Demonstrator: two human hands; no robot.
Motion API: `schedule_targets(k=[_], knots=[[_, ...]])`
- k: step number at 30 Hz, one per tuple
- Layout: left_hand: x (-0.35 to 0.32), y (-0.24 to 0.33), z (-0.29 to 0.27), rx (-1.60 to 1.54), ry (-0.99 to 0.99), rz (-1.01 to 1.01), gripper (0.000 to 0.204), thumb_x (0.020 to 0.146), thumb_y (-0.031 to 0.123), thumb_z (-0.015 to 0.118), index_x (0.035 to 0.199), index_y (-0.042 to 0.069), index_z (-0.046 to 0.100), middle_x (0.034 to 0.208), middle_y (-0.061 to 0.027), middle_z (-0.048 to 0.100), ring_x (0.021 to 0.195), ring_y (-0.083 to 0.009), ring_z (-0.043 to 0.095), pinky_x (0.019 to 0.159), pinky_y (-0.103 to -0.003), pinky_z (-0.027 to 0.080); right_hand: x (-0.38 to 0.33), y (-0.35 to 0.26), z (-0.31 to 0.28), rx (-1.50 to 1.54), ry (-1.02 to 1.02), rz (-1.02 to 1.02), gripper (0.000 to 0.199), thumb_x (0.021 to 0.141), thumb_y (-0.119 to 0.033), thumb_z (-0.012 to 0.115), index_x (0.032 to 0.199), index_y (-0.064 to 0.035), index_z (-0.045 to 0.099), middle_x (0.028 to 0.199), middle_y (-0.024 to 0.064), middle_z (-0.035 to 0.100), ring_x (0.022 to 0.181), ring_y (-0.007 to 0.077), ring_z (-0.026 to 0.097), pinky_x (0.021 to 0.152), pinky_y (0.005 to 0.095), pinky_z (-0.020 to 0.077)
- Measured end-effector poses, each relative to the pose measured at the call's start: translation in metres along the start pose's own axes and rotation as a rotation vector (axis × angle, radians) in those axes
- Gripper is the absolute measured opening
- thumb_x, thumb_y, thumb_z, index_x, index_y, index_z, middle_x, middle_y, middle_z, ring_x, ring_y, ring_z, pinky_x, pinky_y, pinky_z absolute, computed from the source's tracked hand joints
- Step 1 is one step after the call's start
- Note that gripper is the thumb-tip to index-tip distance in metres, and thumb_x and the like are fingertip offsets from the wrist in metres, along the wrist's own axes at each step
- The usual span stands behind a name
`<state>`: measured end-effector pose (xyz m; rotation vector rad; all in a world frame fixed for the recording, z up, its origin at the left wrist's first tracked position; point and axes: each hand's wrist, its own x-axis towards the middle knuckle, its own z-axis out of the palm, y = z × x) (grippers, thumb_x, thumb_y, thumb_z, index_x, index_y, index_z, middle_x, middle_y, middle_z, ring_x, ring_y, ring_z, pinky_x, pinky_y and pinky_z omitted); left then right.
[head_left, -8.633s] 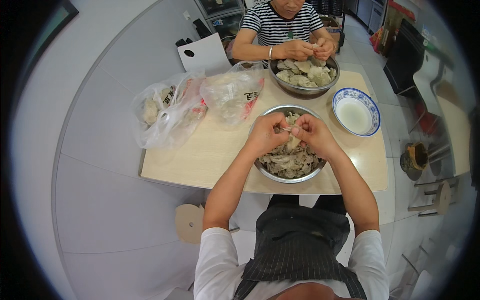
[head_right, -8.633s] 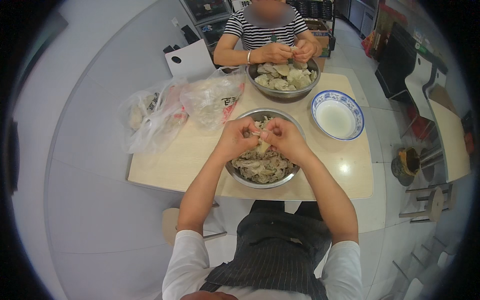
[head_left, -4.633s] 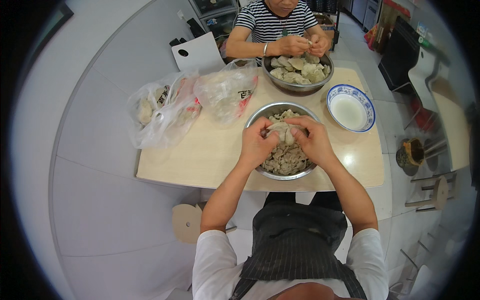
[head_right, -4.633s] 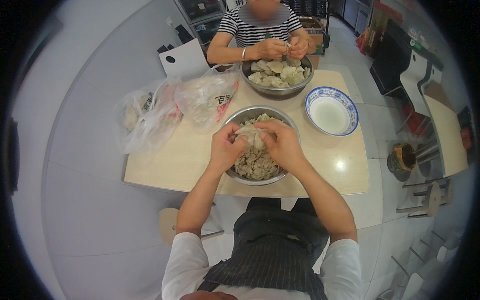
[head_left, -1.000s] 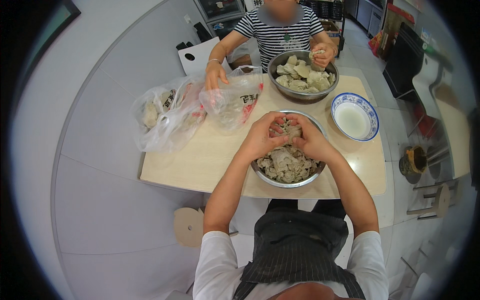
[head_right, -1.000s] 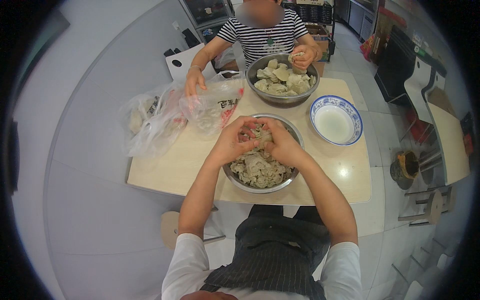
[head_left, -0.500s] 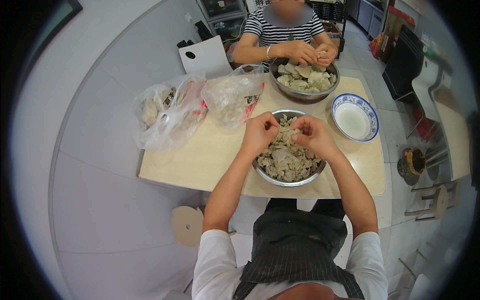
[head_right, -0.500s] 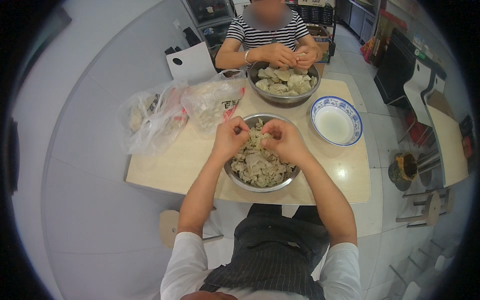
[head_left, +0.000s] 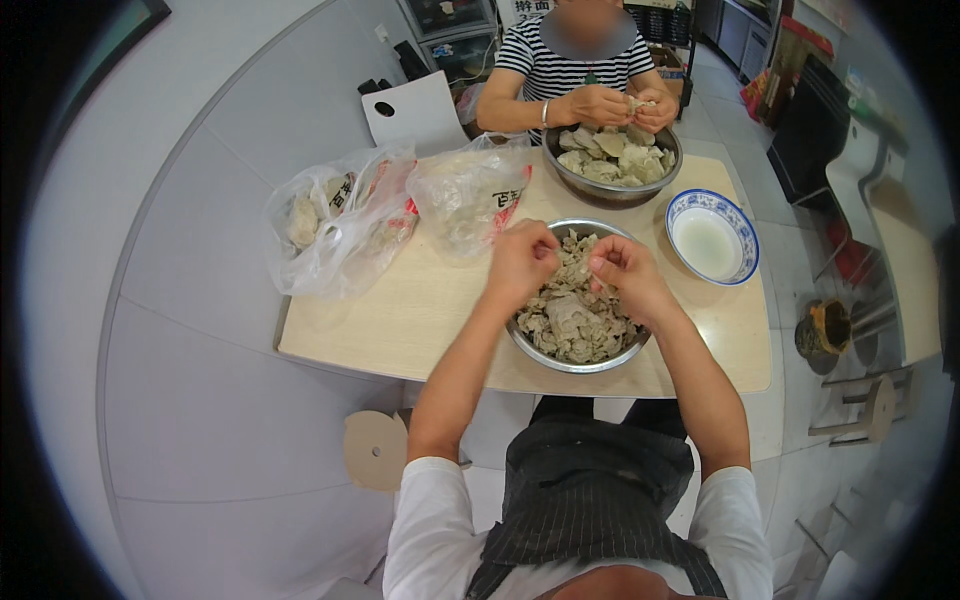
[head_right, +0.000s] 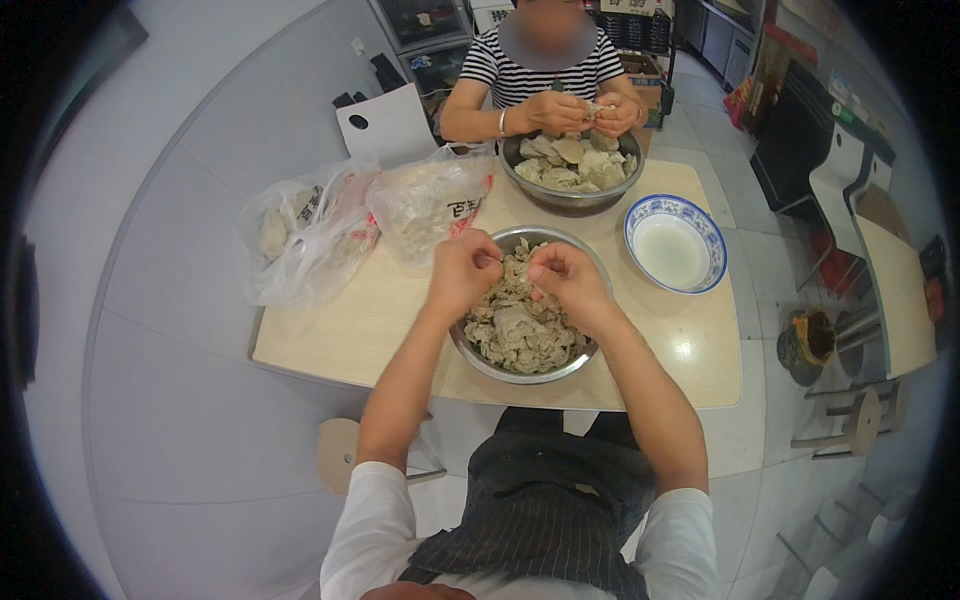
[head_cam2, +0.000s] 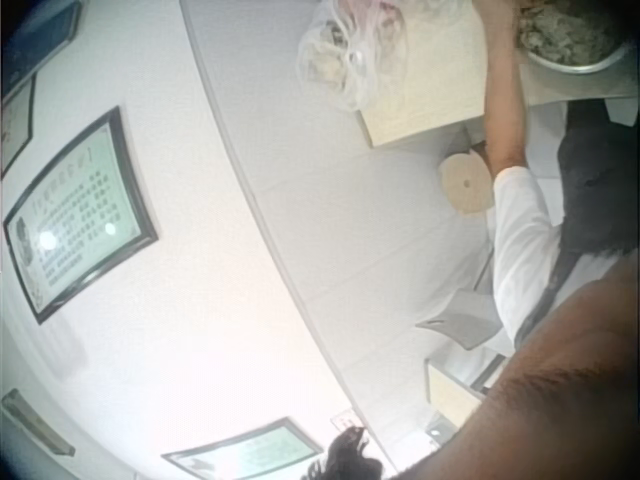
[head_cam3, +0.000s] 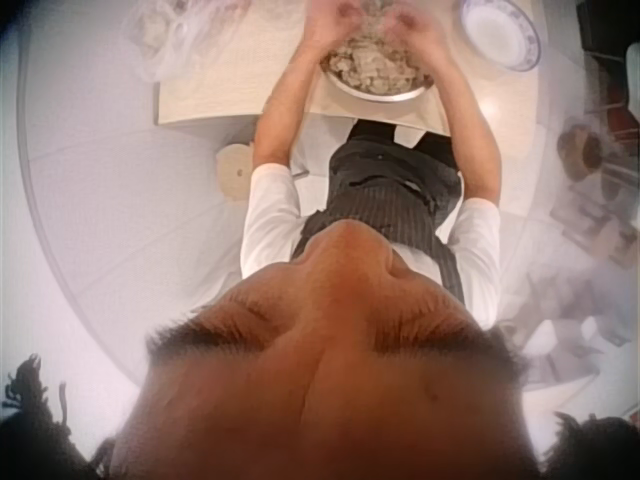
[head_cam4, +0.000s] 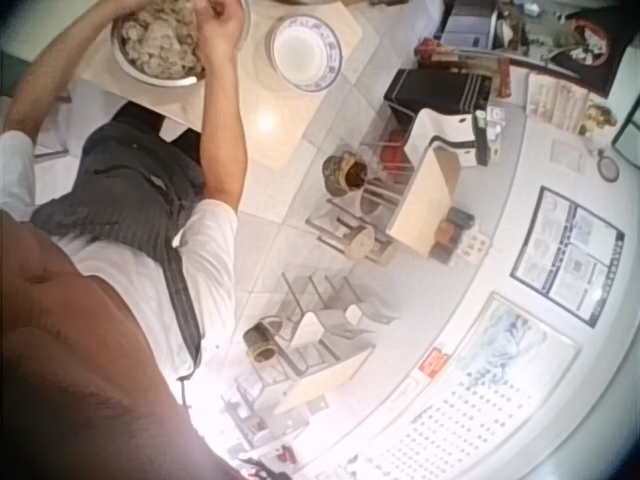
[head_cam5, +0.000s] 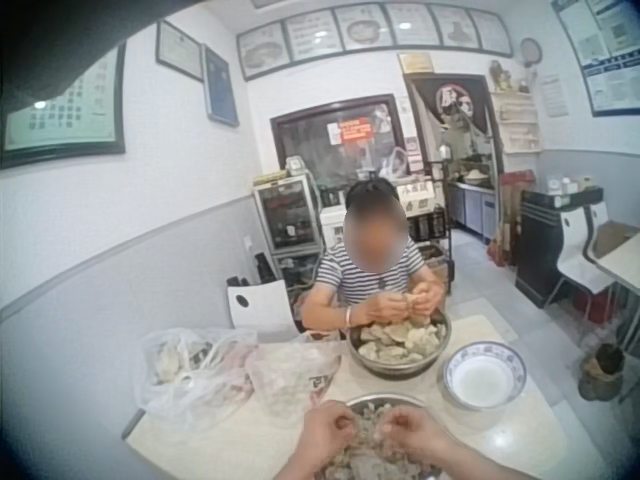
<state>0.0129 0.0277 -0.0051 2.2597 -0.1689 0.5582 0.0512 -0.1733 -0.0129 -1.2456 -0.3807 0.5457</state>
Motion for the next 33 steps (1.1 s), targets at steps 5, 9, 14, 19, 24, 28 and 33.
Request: schedule_targets(k=[5,9,14,19,24,28,33], knots=[[-0.005,0.005,-0.005,-0.427,-0.212,-0.132,0.025,0.078,0.001,0.075,0.100,0.001,0.062,0.097,-0.0023,0.062,0.081,-0.0100,0.058,0.071,-0.024,0.050,0.001,0.000,0.000,-0.087,0.051,-0.017,0.007,0.091,0.000,0.062,0.097,-0.0003,0.058,0.090,0.0057,0.064,0.073,0.0107,0.060,0.064,0.0244,0.0483],[-0.004,0.022,0.001,-0.522,-0.288,-0.170,0.031,0.076,0.008,0.082,0.098,0.001,0.062,0.095,-0.0017,0.063,0.079,-0.0104,0.060,0.070,-0.024,0.051,0.002,0.002,0.008,0.017,0.039,-0.059,0.007,0.090,0.000,0.063,0.096,-0.0017,0.059,0.088,0.0051,0.064,0.072,0.0099,0.059,0.063,0.0230,0.0477],[-0.009,0.007,0.010,-0.402,-0.271,-0.183,0.016,0.076,0.003,0.076,0.086,0.001,0.064,0.084,-0.0016,0.064,0.069,-0.0106,0.060,0.066,-0.025,0.051,0.006,0.006,-0.004,-0.089,-0.037,0.037,0.007,0.089,-0.001,0.064,0.094,-0.0025,0.059,0.086,0.0034,0.063,0.071,0.0093,0.058,0.063,0.0225,0.0487],[0.000,-0.013,-0.009,-0.061,-0.074,-0.154,0.012,0.076,0.001,0.073,0.085,0.002,0.064,0.080,-0.0017,0.063,0.073,-0.0129,0.062,0.067,-0.027,0.051,0.002,0.000,-0.010,-0.144,0.019,-0.002,0.009,0.089,-0.001,0.066,0.095,-0.0018,0.059,0.083,0.0019,0.061,0.070,0.0090,0.058,0.062,0.0230,0.0483],[-0.003,0.019,-0.001,-0.497,-0.242,-0.095,0.020,0.079,-0.001,0.075,0.094,-0.001,0.062,0.089,-0.0037,0.064,0.080,-0.0136,0.064,0.074,-0.028,0.055,0.004,0.008,-0.003,-0.367,-0.016,-0.117,0.011,0.087,0.002,0.065,0.096,0.0002,0.059,0.083,0.0033,0.064,0.074,0.0102,0.062,0.066,0.0244,0.0513],[-0.008,-0.009,0.010,-0.618,-0.308,-0.232,0.014,0.078,-0.002,0.074,0.085,-0.002,0.062,0.083,-0.0030,0.065,0.074,-0.0102,0.063,0.068,-0.026,0.054,0.005,0.000,0.008,-0.254,-0.027,-0.031,0.012,0.085,0.005,0.065,0.095,0.0004,0.059,0.084,0.0056,0.067,0.072,0.0111,0.063,0.065,0.0248,0.0510],[-0.004,0.013,0.010,-0.281,-0.199,-0.159,0.008,0.076,-0.002,0.071,0.078,-0.002,0.063,0.073,-0.0021,0.064,0.071,-0.0075,0.062,0.061,-0.024,0.050,0.008,0.010,0.000,-0.268,-0.046,-0.063,0.011,0.084,0.005,0.065,0.092,-0.0003,0.060,0.082,0.0050,0.066,0.071,0.0110,0.063,0.064,0.0246,0.0506]])
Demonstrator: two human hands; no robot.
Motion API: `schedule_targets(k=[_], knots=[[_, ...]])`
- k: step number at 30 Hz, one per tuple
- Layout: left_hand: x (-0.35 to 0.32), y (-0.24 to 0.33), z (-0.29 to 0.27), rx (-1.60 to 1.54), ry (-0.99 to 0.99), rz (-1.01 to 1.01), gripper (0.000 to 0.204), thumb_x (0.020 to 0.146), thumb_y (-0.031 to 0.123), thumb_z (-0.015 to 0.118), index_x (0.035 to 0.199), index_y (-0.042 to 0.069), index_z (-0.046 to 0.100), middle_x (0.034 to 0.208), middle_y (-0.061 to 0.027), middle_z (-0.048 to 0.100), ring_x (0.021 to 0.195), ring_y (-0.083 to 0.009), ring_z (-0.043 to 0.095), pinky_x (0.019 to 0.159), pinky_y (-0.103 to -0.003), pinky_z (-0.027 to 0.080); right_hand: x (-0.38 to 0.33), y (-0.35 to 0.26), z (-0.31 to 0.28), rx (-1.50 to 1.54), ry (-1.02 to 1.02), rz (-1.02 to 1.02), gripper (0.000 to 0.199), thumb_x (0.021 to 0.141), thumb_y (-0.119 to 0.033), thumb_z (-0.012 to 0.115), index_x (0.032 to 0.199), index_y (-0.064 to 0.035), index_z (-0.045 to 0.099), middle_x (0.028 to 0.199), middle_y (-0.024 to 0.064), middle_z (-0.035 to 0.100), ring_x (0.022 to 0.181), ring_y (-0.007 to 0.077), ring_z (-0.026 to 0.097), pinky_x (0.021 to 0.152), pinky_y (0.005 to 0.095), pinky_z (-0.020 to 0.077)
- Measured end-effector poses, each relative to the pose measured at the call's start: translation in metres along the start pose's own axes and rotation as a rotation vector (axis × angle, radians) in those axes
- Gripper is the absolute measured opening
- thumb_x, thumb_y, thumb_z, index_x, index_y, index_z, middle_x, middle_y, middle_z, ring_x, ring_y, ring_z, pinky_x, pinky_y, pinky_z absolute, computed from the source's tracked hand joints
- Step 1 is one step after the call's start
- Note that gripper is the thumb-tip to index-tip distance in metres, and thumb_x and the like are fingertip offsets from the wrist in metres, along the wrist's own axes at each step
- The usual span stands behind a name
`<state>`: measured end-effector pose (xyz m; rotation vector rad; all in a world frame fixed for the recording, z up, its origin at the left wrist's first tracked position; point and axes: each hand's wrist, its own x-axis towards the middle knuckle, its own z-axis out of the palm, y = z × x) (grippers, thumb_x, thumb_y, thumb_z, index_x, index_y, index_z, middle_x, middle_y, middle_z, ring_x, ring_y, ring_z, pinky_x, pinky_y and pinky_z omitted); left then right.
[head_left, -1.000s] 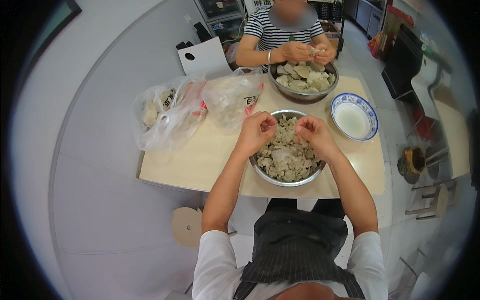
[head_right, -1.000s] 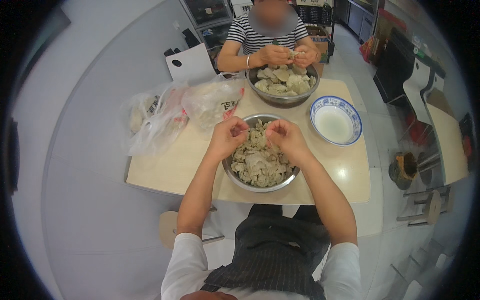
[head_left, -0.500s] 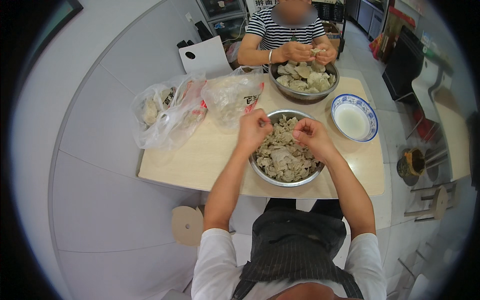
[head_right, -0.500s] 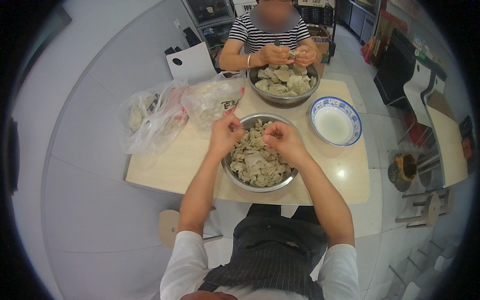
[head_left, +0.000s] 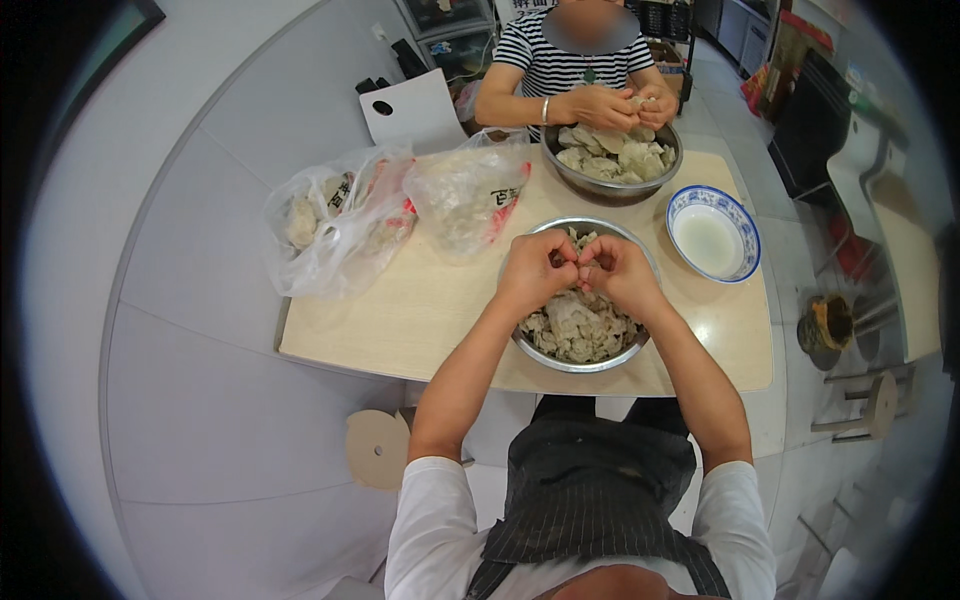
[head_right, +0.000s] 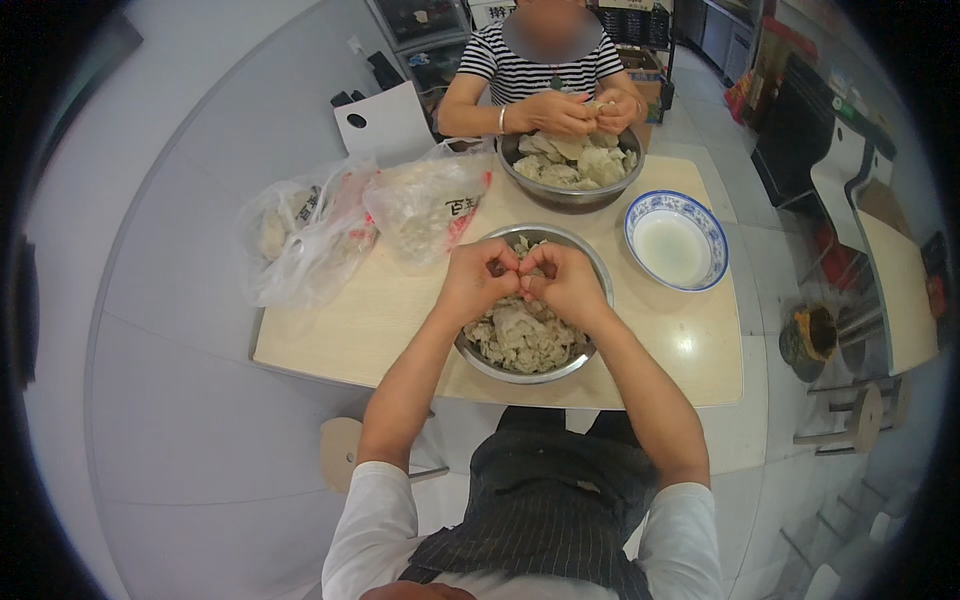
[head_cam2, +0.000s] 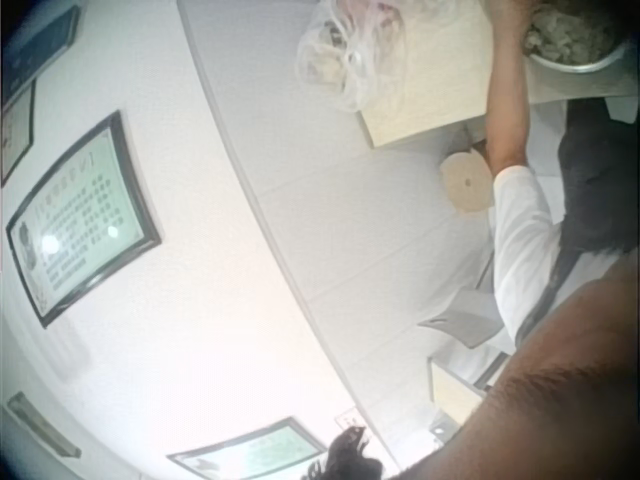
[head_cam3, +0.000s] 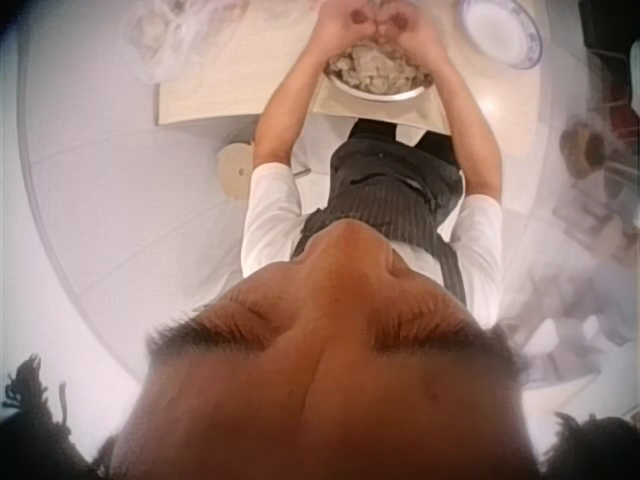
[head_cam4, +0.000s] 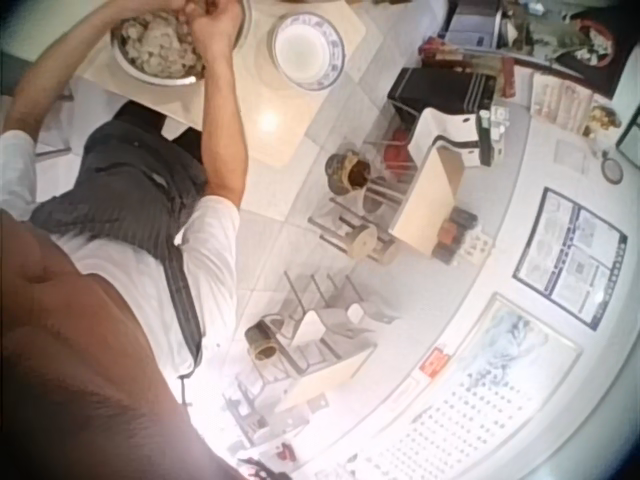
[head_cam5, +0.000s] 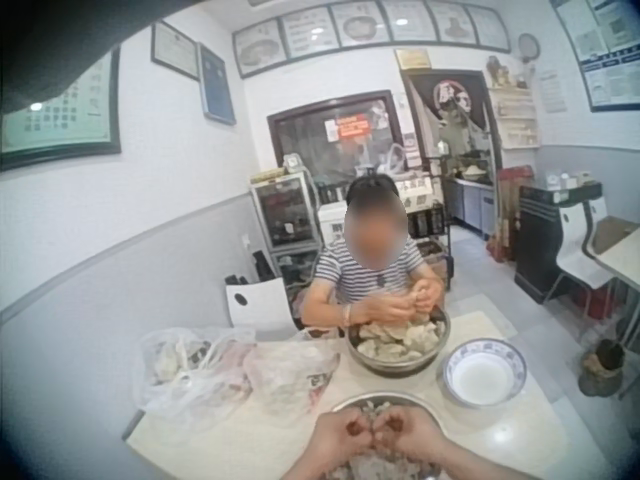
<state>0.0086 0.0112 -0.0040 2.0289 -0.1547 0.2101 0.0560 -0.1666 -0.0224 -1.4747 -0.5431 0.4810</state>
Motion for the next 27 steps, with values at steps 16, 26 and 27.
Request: schedule_targets(k=[16,26,27], knots=[[-0.005,-0.001,-0.010,-0.102,-0.078,0.012,0.011,0.078,-0.002,0.072,0.085,-0.001,0.064,0.077,-0.0021,0.064,0.072,-0.0081,0.061,0.063,-0.024,0.049,0.001,-0.001,0.003,0.077,-0.006,0.048,0.010,0.089,0.002,0.064,0.097,0.0001,0.059,0.084,0.0040,0.064,0.069,0.0098,0.059,0.061,0.0237,0.0489],[-0.003,-0.005,-0.024,0.007,0.048,0.176,0.023,0.076,-0.003,0.073,0.097,0.001,0.065,0.076,-0.0022,0.063,0.071,-0.0166,0.063,0.066,-0.025,0.051,-0.003,-0.008,0.001,0.074,0.026,0.009,0.010,0.089,0.004,0.061,0.099,0.0011,0.058,0.083,0.0044,0.063,0.072,0.0113,0.062,0.063,0.0246,0.0513],[-0.005,0.001,-0.018,-0.078,-0.014,0.145,0.029,0.077,-0.002,0.076,0.104,0.001,0.064,0.081,-0.0023,0.065,0.073,-0.0135,0.063,0.067,-0.024,0.052,-0.001,-0.009,0.004,0.073,0.027,0.011,0.010,0.090,0.004,0.060,0.099,0.0012,0.058,0.082,0.0046,0.063,0.072,0.0115,0.062,0.063,0.0247,0.0515]])
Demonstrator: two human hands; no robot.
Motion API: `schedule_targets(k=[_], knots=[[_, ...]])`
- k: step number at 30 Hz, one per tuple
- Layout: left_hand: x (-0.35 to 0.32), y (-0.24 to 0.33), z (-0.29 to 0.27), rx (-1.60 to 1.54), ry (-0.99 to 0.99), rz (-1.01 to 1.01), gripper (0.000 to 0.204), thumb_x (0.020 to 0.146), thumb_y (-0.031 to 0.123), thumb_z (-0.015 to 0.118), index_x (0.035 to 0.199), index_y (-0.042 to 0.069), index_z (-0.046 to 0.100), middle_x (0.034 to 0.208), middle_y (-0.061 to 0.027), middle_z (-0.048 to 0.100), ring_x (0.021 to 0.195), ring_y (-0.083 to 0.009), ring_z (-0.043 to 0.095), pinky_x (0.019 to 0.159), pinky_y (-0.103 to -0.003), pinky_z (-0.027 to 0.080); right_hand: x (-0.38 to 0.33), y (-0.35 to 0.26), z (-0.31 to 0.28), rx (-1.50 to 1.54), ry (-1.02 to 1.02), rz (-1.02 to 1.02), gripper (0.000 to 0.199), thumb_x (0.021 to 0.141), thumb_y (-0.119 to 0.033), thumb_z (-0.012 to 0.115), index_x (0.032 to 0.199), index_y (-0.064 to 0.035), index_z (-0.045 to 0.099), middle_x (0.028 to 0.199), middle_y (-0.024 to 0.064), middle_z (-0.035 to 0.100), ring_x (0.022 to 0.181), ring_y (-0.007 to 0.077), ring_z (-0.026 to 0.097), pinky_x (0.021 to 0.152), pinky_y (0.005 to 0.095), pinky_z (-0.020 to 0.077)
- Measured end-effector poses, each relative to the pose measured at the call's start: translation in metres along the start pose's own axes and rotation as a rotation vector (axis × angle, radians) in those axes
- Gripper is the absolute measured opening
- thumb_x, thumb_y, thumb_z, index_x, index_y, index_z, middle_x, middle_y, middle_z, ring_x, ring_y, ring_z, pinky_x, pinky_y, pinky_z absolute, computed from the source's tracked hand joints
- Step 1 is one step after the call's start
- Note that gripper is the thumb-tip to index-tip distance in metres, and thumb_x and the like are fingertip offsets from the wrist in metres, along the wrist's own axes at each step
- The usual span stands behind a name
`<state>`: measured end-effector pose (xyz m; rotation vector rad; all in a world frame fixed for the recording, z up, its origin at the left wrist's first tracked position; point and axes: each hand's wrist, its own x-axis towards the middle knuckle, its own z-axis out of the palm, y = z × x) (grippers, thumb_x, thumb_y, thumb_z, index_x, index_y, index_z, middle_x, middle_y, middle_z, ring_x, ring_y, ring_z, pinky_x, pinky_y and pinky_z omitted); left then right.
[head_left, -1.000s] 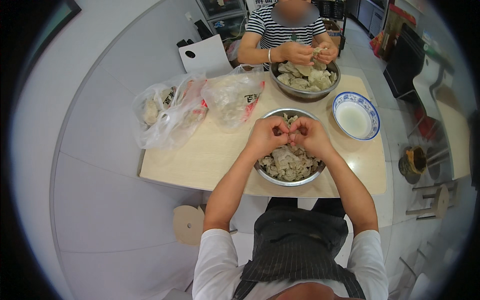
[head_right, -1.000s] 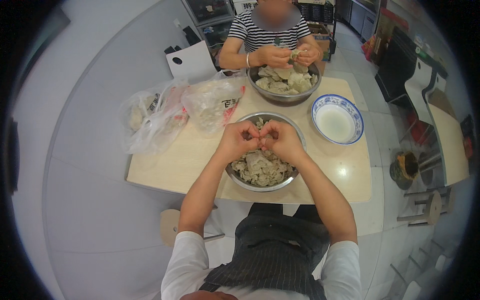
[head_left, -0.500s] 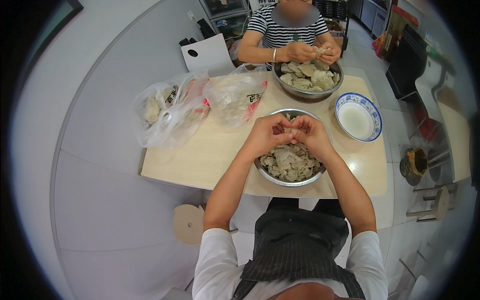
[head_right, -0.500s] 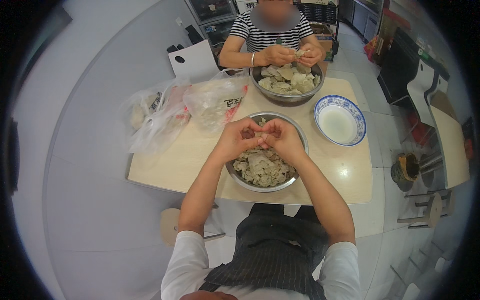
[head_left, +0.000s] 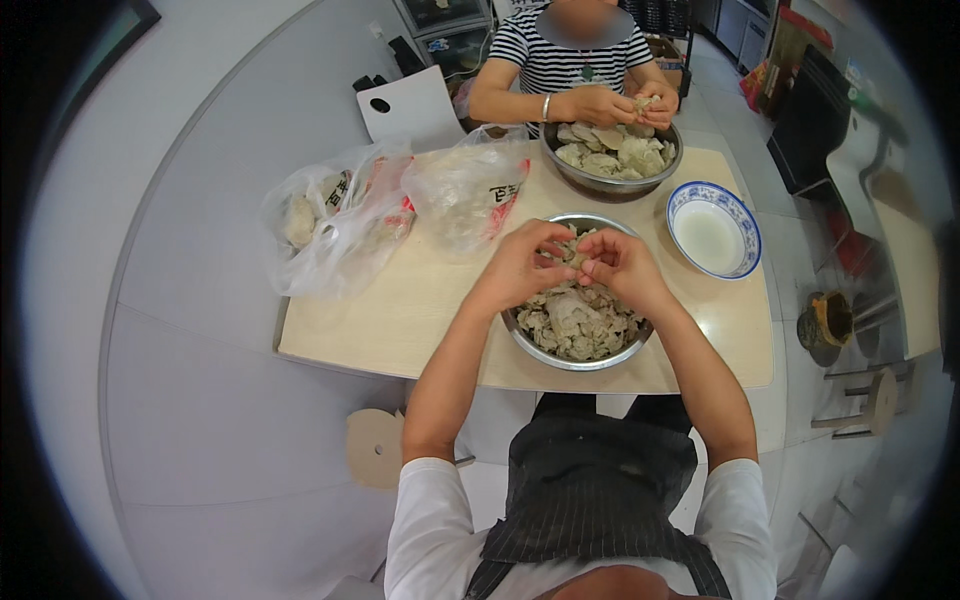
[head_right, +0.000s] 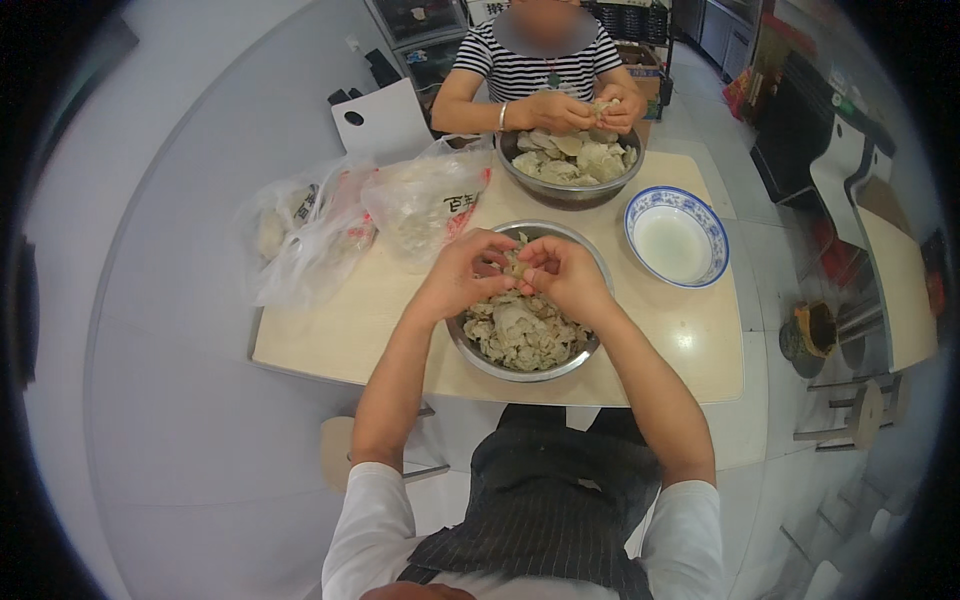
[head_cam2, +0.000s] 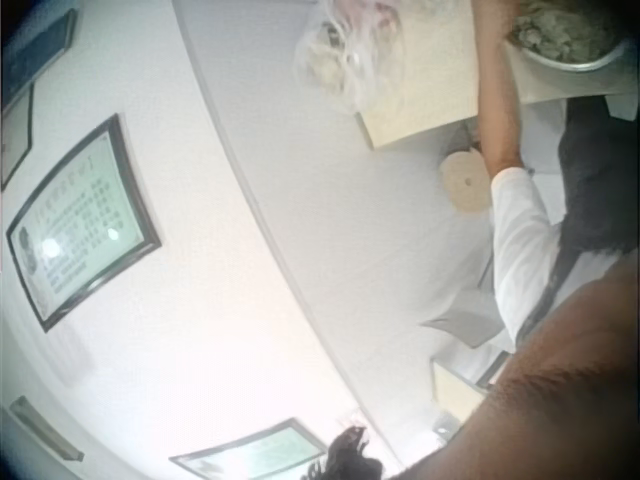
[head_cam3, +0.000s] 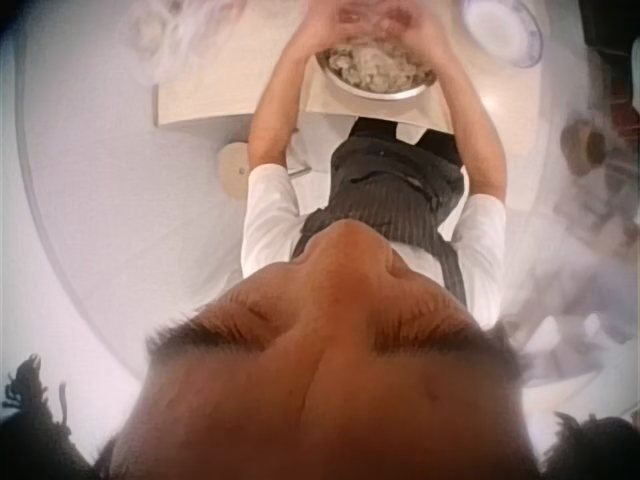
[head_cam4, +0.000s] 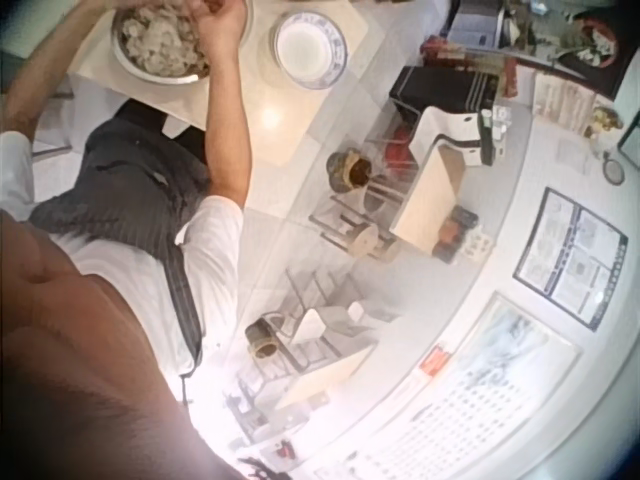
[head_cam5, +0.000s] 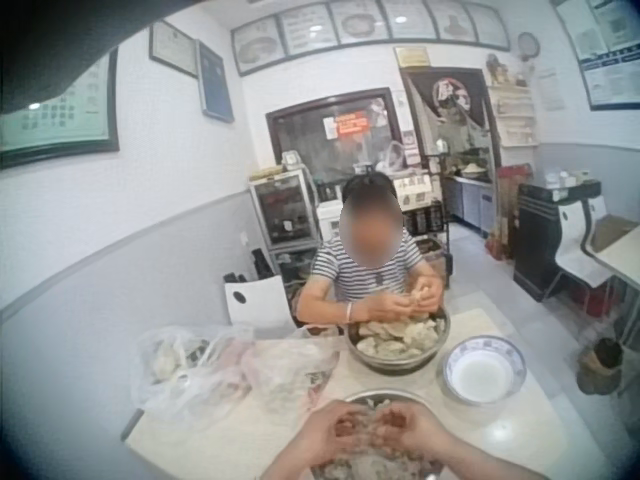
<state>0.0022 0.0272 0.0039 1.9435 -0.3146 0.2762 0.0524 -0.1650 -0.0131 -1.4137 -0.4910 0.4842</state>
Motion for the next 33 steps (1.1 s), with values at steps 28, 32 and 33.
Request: schedule_targets(k=[28,32,33], knots=[[-0.035,0.020,-0.021,0.069,-0.191,-0.244,0.031,0.081,0.003,0.070,0.112,0.003,0.063,0.112,-0.0121,0.062,0.087,-0.0177,0.064,0.074,-0.030,0.052,-0.028,-0.005,0.011,-0.907,-0.199,-0.207,0.055,0.063,-0.012,0.081,0.112,-0.0038,0.058,0.104,0.0163,0.057,0.100,0.0347,0.057,0.088,0.0401,0.0470],[-0.041,0.016,-0.002,-0.062,-0.177,-0.213,0.026,0.084,0.002,0.071,0.108,0.000,0.062,0.090,-0.0030,0.063,0.076,-0.0083,0.060,0.065,-0.025,0.051,-0.024,-0.011,0.010,-0.660,-0.025,-0.182,0.045,0.071,-0.010,0.080,0.108,-0.0037,0.056,0.092,0.0110,0.060,0.082,0.0257,0.058,0.077,0.0346,0.0478],[-0.041,0.015,0.005,-0.107,-0.137,-0.227,0.023,0.084,0.002,0.071,0.105,-0.001,0.063,0.087,-0.0026,0.063,0.074,-0.0077,0.059,0.063,-0.024,0.050,-0.024,-0.010,0.009,-0.586,0.006,-0.175,0.041,0.074,-0.010,0.079,0.107,-0.0039,0.057,0.088,0.0082,0.059,0.078,0.0217,0.056,0.074,0.0324,0.0471]])
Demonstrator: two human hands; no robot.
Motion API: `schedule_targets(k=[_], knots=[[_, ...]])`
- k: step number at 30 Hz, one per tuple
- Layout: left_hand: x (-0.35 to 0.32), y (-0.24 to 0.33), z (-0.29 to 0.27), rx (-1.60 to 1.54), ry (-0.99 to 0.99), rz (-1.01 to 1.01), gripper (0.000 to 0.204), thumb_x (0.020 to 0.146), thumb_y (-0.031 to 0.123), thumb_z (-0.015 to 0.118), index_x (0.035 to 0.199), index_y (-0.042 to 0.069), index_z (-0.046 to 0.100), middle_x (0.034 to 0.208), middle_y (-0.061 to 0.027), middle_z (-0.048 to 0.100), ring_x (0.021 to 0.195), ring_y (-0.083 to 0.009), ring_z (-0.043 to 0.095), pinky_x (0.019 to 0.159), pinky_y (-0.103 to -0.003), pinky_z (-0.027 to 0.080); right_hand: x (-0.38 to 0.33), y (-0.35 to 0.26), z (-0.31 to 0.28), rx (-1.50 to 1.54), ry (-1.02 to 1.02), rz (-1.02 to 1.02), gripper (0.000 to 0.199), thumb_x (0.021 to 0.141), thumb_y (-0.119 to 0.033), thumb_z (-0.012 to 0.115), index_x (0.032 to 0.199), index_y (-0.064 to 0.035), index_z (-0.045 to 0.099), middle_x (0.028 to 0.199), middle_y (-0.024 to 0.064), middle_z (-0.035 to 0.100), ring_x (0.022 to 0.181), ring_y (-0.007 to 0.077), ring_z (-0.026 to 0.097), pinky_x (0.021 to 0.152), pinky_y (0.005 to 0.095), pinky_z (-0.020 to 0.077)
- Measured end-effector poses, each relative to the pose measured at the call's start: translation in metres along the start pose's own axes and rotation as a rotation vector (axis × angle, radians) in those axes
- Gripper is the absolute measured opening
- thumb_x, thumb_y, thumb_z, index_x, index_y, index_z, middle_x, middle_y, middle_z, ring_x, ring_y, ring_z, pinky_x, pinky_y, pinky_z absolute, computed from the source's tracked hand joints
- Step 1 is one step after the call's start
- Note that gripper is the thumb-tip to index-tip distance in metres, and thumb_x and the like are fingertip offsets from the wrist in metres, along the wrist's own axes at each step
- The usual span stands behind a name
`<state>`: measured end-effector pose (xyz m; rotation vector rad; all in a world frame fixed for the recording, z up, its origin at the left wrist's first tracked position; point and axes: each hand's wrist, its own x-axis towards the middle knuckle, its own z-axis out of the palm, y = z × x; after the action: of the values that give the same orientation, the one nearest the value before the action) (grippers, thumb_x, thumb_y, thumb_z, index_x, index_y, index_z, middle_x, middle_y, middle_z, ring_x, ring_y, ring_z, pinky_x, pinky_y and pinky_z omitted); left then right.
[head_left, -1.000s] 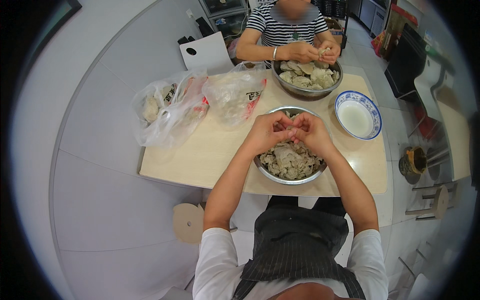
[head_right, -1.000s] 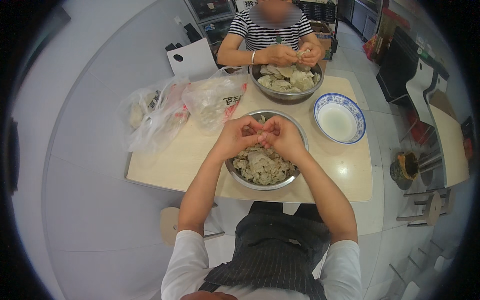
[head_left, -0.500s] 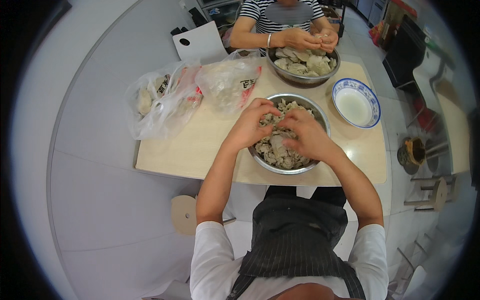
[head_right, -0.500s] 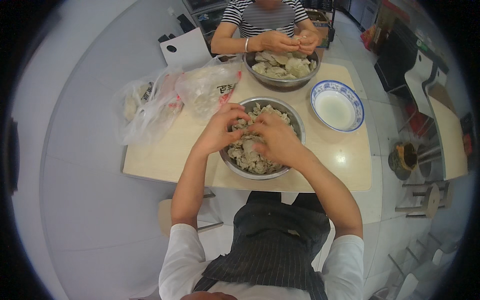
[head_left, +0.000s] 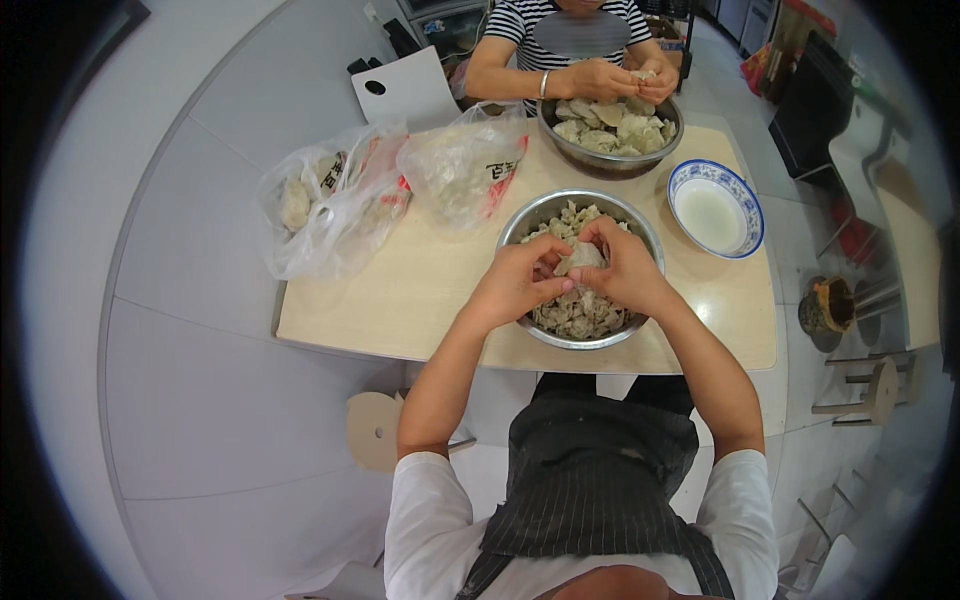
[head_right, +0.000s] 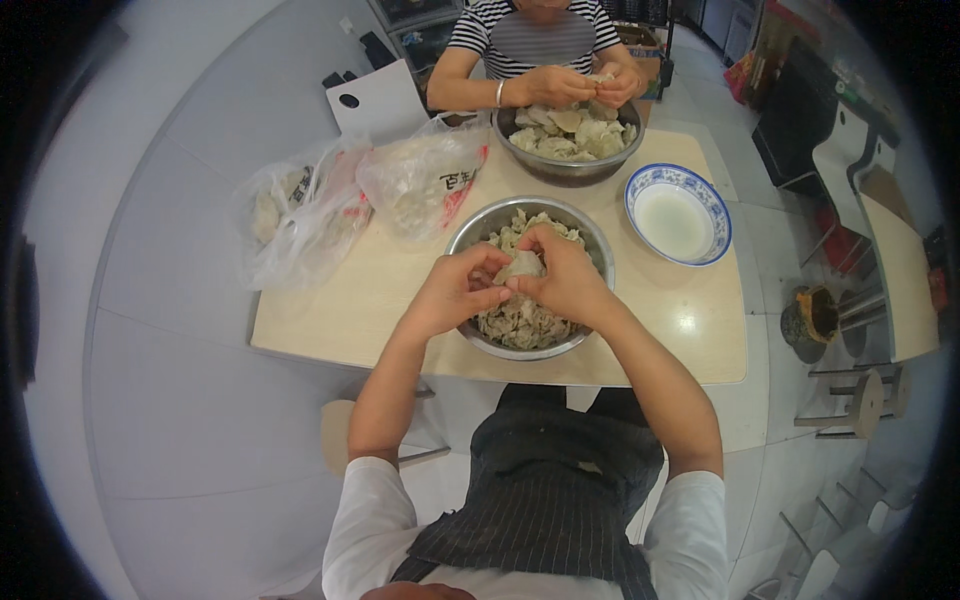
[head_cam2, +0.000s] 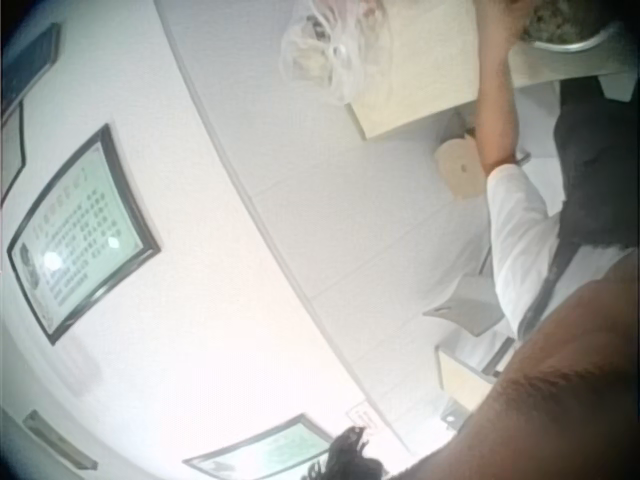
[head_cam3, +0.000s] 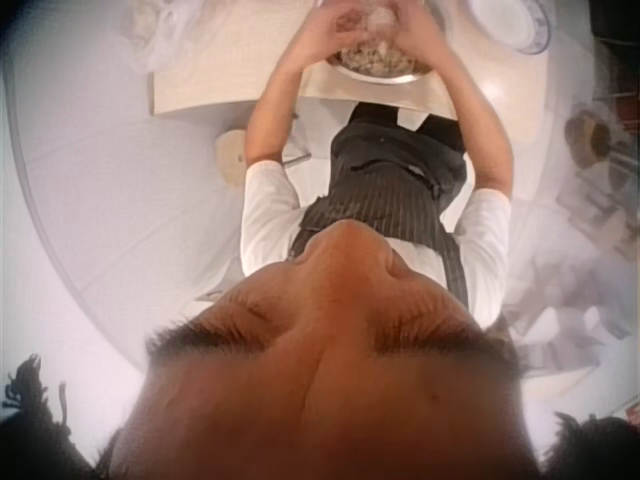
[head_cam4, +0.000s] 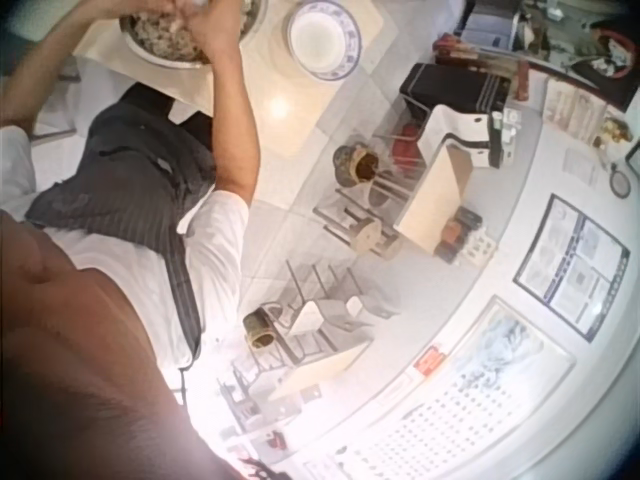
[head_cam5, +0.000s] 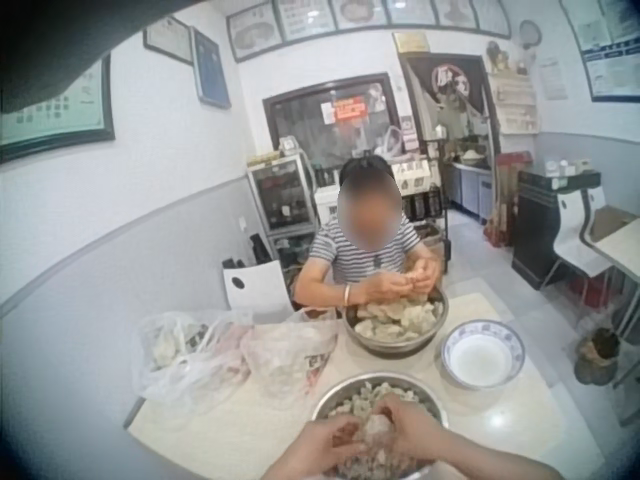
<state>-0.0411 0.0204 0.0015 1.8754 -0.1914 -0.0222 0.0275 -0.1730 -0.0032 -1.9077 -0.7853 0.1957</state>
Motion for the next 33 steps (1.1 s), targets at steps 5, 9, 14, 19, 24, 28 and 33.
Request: schedule_targets(k=[5,9,14,19,24,28,33], knots=[[0.006,0.002,0.009,0.080,0.137,0.072,0.008,0.082,0.000,0.068,0.089,-0.002,0.063,0.069,0.0004,0.061,0.063,-0.0049,0.056,0.055,-0.022,0.045,-0.004,-0.005,-0.006,0.134,-0.037,0.077,0.024,0.084,-0.012,0.073,0.102,-0.0024,0.060,0.090,0.0082,0.063,0.078,0.0179,0.056,0.072,0.0315,0.0469],[0.017,0.005,0.013,0.215,0.234,0.139,0.002,0.082,0.001,0.065,0.083,-0.001,0.064,0.066,0.0009,0.060,0.061,-0.0033,0.053,0.054,-0.021,0.043,-0.005,0.002,-0.004,0.157,-0.020,0.124,0.020,0.085,-0.012,0.071,0.101,-0.0032,0.061,0.086,0.0056,0.061,0.075,0.0144,0.053,0.069,0.0284,0.0444],[0.030,-0.014,0.018,-0.012,0.386,0.059,0.005,0.083,0.001,0.064,0.088,0.000,0.064,0.068,-0.0002,0.060,0.059,-0.0046,0.054,0.052,-0.021,0.043,-0.004,0.019,0.009,0.297,0.161,0.003,0.020,0.085,-0.011,0.071,0.100,-0.0034,0.061,0.087,0.0034,0.060,0.077,0.0130,0.053,0.072,0.0266,0.0443],[0.031,-0.025,-0.013,-0.181,0.458,-0.117,0.019,0.083,-0.002,0.064,0.102,0.002,0.060,0.078,-0.0003,0.060,0.065,-0.0072,0.058,0.056,-0.021,0.046,-0.011,0.017,-0.005,0.372,0.250,0.090,0.021,0.084,-0.008,0.071,0.101,-0.0036,0.059,0.093,0.0040,0.061,0.084,0.0127,0.054,0.078,0.0256,0.0444],[0.029,0.009,0.017,-0.176,0.123,0.014,0.021,0.080,0.003,0.073,0.094,0.002,0.058,0.078,0.0016,0.058,0.070,-0.0049,0.054,0.062,-0.021,0.046,-0.004,0.024,0.001,0.322,0.299,0.028,0.023,0.083,-0.007,0.072,0.101,-0.0036,0.058,0.094,0.0053,0.061,0.089,0.0147,0.055,0.082,0.0278,0.0447],[0.035,0.002,0.023,0.025,0.159,0.040,0.020,0.076,0.004,0.075,0.085,0.004,0.058,0.074,0.0029,0.057,0.067,-0.0038,0.050,0.059,-0.021,0.042,-0.003,0.019,-0.004,0.330,0.198,0.007,0.024,0.083,-0.007,0.073,0.102,-0.0038,0.059,0.095,0.0057,0.062,0.090,0.0153,0.055,0.082,0.0290,0.0451],[0.041,-0.013,0.029,0.086,0.352,0.083,0.013,0.074,0.002,0.072,0.075,0.003,0.058,0.065,0.0006,0.058,0.060,-0.0047,0.051,0.054,-0.023,0.043,-0.011,0.002,-0.008,0.173,0.163,0.105,0.027,0.082,-0.007,0.073,0.106,-0.0039,0.060,0.096,0.0064,0.062,0.091,0.0158,0.056,0.084,0.0288,0.0454]])
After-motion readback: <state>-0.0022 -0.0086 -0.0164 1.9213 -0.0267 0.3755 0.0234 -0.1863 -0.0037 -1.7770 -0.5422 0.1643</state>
